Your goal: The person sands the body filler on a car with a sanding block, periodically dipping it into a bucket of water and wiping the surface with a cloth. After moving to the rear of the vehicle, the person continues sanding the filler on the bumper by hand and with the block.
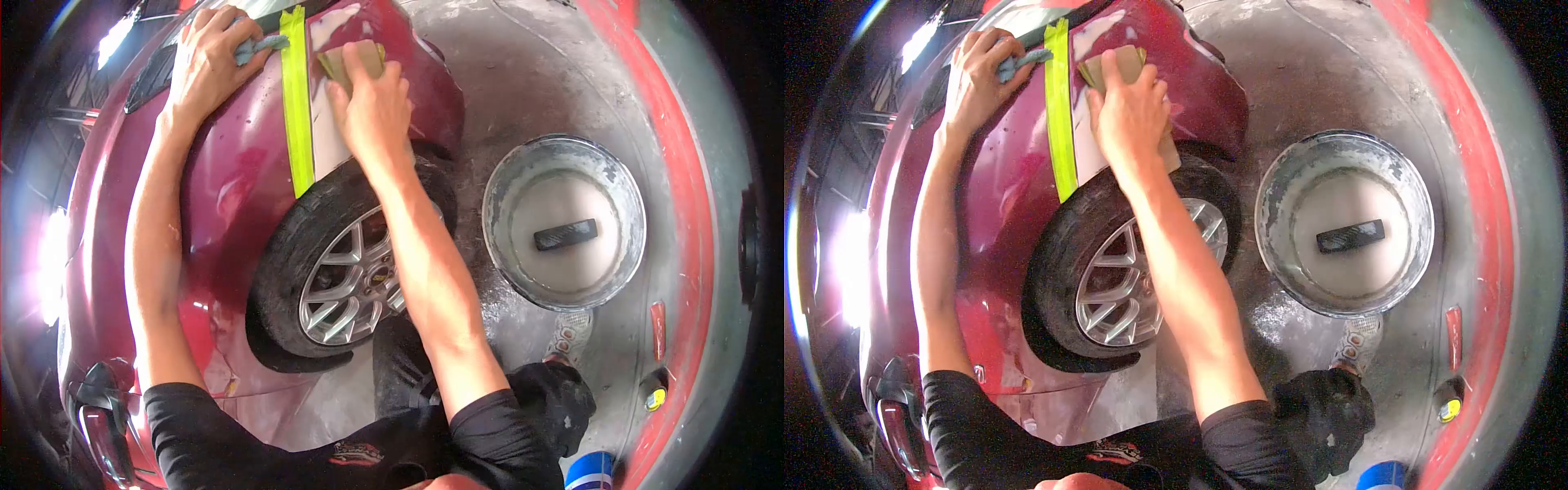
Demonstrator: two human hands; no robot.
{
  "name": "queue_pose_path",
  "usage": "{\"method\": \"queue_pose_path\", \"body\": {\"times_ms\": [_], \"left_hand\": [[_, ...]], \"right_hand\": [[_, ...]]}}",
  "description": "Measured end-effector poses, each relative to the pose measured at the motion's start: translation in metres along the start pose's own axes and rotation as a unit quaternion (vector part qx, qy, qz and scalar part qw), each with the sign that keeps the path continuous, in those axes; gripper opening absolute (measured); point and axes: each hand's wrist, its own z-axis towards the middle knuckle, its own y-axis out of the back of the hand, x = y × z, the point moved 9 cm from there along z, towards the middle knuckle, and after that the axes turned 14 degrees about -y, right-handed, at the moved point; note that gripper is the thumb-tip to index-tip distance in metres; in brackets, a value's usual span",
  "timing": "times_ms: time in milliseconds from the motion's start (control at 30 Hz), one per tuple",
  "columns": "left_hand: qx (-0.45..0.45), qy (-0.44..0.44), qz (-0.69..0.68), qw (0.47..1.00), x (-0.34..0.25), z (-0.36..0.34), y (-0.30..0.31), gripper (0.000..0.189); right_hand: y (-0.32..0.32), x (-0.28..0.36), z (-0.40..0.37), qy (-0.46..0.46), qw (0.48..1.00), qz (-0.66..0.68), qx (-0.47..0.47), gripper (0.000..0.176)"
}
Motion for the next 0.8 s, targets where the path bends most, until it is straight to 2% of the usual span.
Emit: {"method": "queue_pose_path", "body": {"times_ms": [33, 67, 167, 233, 333, 400, 467, 500, 567, 667, 700, 800], "left_hand": [[-0.002, 0.002, 0.001, 1.0, 0.002, 0.001, -0.002, 0.02], [0.0, 0.01, 0.003, 1.0, 0.002, 0.001, -0.003, 0.021], [-0.005, 0.009, -0.002, 1.0, 0.001, 0.001, -0.002, 0.023], [0.0, 0.0, -0.002, 1.0, -0.001, -0.001, -0.003, 0.023], [-0.009, -0.012, 0.012, 1.0, -0.002, 0.001, 0.0, 0.023], [-0.001, 0.0, 0.009, 1.0, 0.001, -0.002, -0.003, 0.023], [0.016, 0.014, 0.0, 1.0, 0.006, -0.002, -0.007, 0.023], [0.008, 0.01, 0.002, 1.0, 0.002, 0.0, -0.005, 0.023], [-0.005, 0.003, 0.004, 1.0, -0.003, 0.004, 0.0, 0.023], [0.008, -0.005, 0.004, 1.0, 0.0, -0.001, -0.003, 0.023], [0.009, -0.006, 0.004, 1.0, 0.001, 0.002, -0.003, 0.023], [0.003, -0.003, 0.007, 1.0, 0.001, 0.004, 0.0, 0.023]], "right_hand": [[0.0, 0.001, 0.003, -0.008, 1.0, -0.009, 0.0, 0.062], [-0.006, 0.0, -0.021, 0.027, 0.998, -0.005, -0.048, 0.062], [-0.002, 0.002, -0.072, 0.003, 1.0, 0.021, 0.02, 0.062], [-0.003, -0.003, -0.036, 0.011, 0.999, 0.026, 0.016, 0.06], [-0.002, -0.014, 0.024, -0.037, 0.998, 0.046, -0.002, 0.059], [0.0, -0.015, 0.015, -0.032, 0.998, 0.031, -0.039, 0.058], [-0.001, -0.004, -0.036, 0.013, 0.998, 0.001, -0.062, 0.062], [0.0, -0.002, -0.06, -0.038, 0.999, 0.006, 0.038, 0.065], [0.0, -0.014, -0.063, -0.016, 0.999, 0.026, 0.033, 0.064], [-0.004, -0.064, 0.018, -0.109, 0.992, 0.054, 0.033, 0.063], [-0.004, -0.078, 0.038, -0.112, 0.991, 0.076, 0.01, 0.063], [-0.009, -0.076, 0.023, -0.092, 0.994, 0.051, 0.004, 0.064]]}}
